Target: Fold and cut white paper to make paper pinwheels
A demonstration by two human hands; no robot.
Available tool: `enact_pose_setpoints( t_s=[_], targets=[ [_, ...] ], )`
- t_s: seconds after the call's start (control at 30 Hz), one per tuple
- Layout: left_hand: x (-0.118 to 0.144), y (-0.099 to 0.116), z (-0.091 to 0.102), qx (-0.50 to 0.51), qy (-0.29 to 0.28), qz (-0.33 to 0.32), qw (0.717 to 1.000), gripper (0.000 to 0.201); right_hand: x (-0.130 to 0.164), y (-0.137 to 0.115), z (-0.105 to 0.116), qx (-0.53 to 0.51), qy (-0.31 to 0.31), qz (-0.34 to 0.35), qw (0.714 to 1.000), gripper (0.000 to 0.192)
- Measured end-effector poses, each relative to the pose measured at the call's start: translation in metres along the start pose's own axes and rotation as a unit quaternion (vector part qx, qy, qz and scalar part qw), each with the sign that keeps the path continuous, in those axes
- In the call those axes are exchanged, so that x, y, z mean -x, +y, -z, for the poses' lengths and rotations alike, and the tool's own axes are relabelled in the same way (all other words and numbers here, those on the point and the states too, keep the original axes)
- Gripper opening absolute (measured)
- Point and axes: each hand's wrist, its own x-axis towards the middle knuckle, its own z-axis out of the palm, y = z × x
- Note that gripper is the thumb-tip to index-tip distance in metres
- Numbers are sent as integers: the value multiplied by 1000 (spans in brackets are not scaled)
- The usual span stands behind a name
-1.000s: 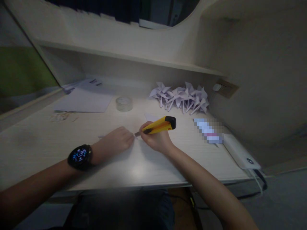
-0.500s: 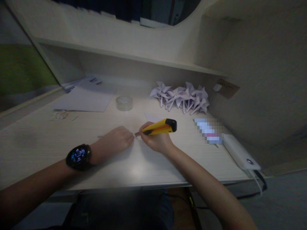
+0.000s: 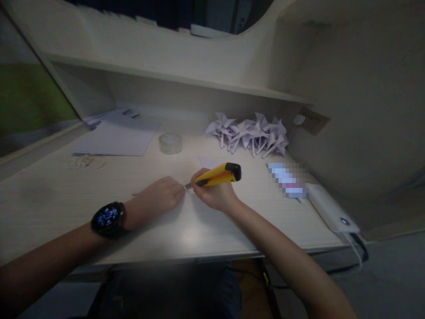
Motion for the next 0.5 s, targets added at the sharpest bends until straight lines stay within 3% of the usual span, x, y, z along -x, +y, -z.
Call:
enact_pose_setpoints(
  t_s=[0.5],
  targets=[
    [0, 0, -8, -13, 33, -4, 999, 20, 1, 0, 1, -10, 7, -5, 1000, 4]
  ],
)
